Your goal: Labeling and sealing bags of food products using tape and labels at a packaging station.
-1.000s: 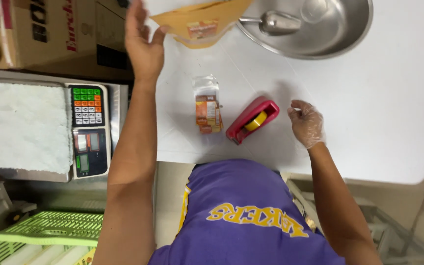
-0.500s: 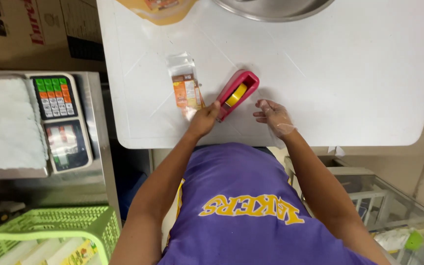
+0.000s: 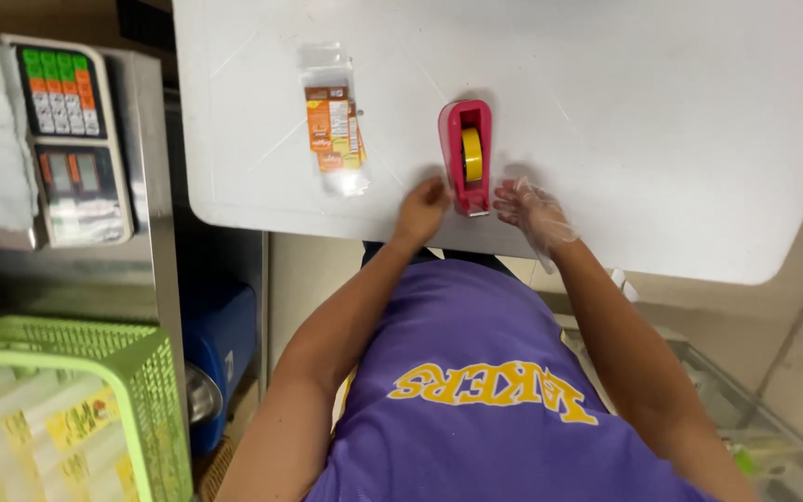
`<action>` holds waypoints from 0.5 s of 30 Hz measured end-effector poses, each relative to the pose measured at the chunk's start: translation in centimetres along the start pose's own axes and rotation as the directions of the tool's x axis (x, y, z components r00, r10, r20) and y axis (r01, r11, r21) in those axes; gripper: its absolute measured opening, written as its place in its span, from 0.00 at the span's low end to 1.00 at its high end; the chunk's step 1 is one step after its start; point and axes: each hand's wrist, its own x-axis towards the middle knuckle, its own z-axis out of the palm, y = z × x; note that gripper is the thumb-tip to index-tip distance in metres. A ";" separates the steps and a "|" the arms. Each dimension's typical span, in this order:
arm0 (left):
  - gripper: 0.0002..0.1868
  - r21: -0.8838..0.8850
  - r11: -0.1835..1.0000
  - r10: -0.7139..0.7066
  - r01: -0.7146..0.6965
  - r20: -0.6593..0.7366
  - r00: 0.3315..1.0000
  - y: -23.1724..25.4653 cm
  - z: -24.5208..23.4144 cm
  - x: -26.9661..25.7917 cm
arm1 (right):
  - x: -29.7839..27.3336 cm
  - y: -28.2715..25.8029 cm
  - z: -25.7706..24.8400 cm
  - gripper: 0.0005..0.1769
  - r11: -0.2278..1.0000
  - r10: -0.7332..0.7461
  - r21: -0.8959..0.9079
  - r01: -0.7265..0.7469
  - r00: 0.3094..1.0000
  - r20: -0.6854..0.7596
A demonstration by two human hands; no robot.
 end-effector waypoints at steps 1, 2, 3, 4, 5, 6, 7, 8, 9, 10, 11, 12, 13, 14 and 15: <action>0.24 0.102 0.992 0.099 -0.077 -0.231 0.968 -0.6 -1.2 0.6 | -0.1 0.0 -0.6 0.23 0.994 -0.009 -0.106 0.009 1.000 -0.003; 0.15 0.221 0.967 0.211 -0.124 -0.435 0.875 -1.2 -2.5 1.2 | -0.1 0.1 -1.2 0.22 0.978 -0.023 -0.209 0.021 1.000 -0.007; 0.15 0.215 0.969 0.207 -0.119 -0.453 0.867 -1.6 -4.9 2.0 | 0.2 0.4 -2.2 0.22 0.975 -0.019 -0.219 0.021 1.000 0.010; 0.16 0.363 0.924 0.338 -0.119 -0.631 0.699 -2.0 -7.4 2.6 | 0.4 0.9 -3.3 0.22 0.967 -0.018 -0.255 0.020 1.000 0.008; 0.19 0.501 0.863 0.470 -0.074 -0.739 0.483 -2.5 -10.0 3.2 | 0.7 1.4 -4.2 0.22 0.957 -0.018 -0.290 0.019 1.000 0.006; 0.19 0.500 0.863 0.472 -0.074 -0.743 0.474 -3.2 -11.5 4.0 | -0.1 1.3 -4.6 0.22 0.956 -0.021 -0.292 0.025 1.000 0.015; 0.25 0.489 0.870 0.413 0.064 -0.793 0.448 -3.9 -13.1 4.8 | -0.9 1.1 -4.9 0.22 0.950 -0.016 -0.313 0.013 1.000 -0.009; 0.32 0.465 0.863 0.357 0.197 -0.838 0.413 -4.5 -14.4 5.8 | -1.5 0.8 -5.3 0.22 0.944 -0.015 -0.331 0.002 0.999 -0.037; 0.32 0.465 0.864 0.361 0.194 -0.839 0.408 -4.1 -14.9 6.5 | -1.7 0.6 -5.7 0.22 0.944 -0.021 -0.331 0.009 0.999 -0.032; 0.30 0.445 0.867 0.290 0.224 -0.817 0.499 -3.9 -15.3 7.1 | -2.1 0.5 -6.2 0.21 0.932 -0.019 -0.363 -0.002 0.998 -0.054; 0.29 0.427 0.868 0.214 0.255 -0.784 0.583 -3.7 -15.7 7.6 | -2.5 0.5 -6.6 0.21 0.919 -0.018 -0.393 -0.013 0.997 -0.076; 0.29 0.421 0.871 0.212 0.251 -0.785 0.582 -4.2 -16.1 8.3 | -2.6 0.4 -7.1 0.21 0.917 -0.023 -0.399 -0.009 0.997 -0.075; 0.21 0.370 0.896 0.145 0.245 -0.767 0.626 -4.6 -16.4 8.9 | -2.7 0.3 -7.7 0.21 0.908 -0.074 -0.417 0.040 0.995 -0.066; 0.13 0.314 0.917 0.079 0.245 -0.745 0.663 -5.1 -17.1 9.2 | -2.7 0.3 -8.1 0.21 0.897 -0.122 -0.434 0.088 0.991 -0.051; 0.13 0.308 0.920 0.076 0.244 -0.750 0.657 -5.3 -17.2 8.6 | -2.6 0.1 -8.5 0.21 0.894 -0.123 -0.439 0.092 0.991 -0.043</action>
